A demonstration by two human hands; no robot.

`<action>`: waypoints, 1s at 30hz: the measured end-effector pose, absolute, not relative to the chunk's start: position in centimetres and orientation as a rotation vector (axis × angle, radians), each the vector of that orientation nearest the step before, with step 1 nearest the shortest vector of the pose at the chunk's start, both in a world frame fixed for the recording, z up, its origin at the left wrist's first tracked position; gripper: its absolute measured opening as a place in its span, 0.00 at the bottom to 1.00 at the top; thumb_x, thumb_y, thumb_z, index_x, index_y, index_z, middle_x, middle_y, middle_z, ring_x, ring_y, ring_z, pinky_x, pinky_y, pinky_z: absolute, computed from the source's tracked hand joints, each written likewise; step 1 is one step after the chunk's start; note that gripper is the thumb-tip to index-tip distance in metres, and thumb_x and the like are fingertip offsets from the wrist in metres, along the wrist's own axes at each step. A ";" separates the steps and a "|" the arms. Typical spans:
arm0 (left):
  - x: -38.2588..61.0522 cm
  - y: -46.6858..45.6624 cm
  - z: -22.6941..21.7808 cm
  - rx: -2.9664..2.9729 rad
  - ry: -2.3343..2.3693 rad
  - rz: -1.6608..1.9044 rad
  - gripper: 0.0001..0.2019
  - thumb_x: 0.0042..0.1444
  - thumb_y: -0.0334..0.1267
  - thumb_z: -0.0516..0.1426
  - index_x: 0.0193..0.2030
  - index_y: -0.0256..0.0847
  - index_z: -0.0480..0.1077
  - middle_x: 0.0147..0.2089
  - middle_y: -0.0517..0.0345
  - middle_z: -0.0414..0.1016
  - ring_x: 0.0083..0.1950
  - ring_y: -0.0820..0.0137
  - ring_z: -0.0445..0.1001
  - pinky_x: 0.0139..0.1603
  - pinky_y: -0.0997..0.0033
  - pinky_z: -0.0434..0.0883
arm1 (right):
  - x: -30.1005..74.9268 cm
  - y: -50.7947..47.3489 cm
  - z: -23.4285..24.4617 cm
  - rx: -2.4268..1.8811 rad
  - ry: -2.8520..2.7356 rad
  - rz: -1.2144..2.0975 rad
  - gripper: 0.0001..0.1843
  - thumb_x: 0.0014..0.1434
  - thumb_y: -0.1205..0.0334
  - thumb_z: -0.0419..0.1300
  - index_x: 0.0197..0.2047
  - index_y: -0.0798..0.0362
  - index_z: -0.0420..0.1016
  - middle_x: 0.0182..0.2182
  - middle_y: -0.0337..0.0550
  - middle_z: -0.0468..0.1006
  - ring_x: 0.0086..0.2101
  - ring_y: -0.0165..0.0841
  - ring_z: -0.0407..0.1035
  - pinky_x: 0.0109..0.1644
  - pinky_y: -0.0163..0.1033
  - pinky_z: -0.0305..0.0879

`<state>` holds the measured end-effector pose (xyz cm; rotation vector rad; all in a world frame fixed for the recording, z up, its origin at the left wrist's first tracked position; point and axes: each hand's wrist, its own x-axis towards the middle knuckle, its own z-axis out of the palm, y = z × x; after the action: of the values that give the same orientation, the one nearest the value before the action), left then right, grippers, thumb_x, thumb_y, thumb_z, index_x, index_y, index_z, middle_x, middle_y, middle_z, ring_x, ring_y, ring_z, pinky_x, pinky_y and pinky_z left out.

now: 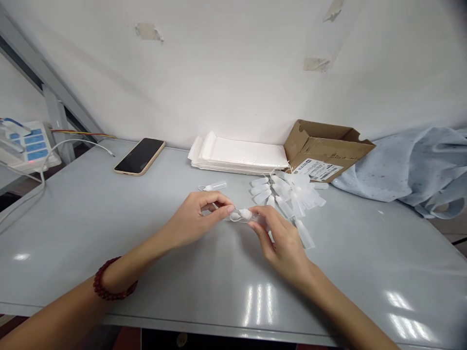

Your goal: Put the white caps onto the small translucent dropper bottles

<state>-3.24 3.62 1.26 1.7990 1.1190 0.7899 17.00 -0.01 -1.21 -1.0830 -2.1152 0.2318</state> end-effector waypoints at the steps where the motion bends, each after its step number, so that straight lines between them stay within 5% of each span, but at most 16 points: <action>1: -3.2 3.6 1.2 1.799 1.114 0.792 0.10 0.58 0.42 0.55 0.32 0.39 0.74 0.32 0.59 0.74 0.34 0.71 0.70 0.34 0.74 0.66 | 16.9 0.0 -1.2 -1.077 -2.116 0.232 0.09 0.65 0.68 0.49 0.48 0.52 0.62 0.36 0.47 0.74 0.30 0.32 0.69 0.32 0.37 0.67; 30: -3.0 3.5 0.4 1.777 1.018 0.745 0.08 0.56 0.36 0.55 0.29 0.38 0.72 0.30 0.60 0.73 0.33 0.72 0.69 0.35 0.74 0.67 | 16.7 -0.2 -1.6 -1.030 -2.187 0.269 0.10 0.63 0.73 0.48 0.47 0.54 0.61 0.33 0.48 0.73 0.30 0.32 0.69 0.31 0.36 0.68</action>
<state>-2.96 3.47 0.43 1.7773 1.0185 0.7446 16.72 -0.22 -1.62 -1.0298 -2.1865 0.2690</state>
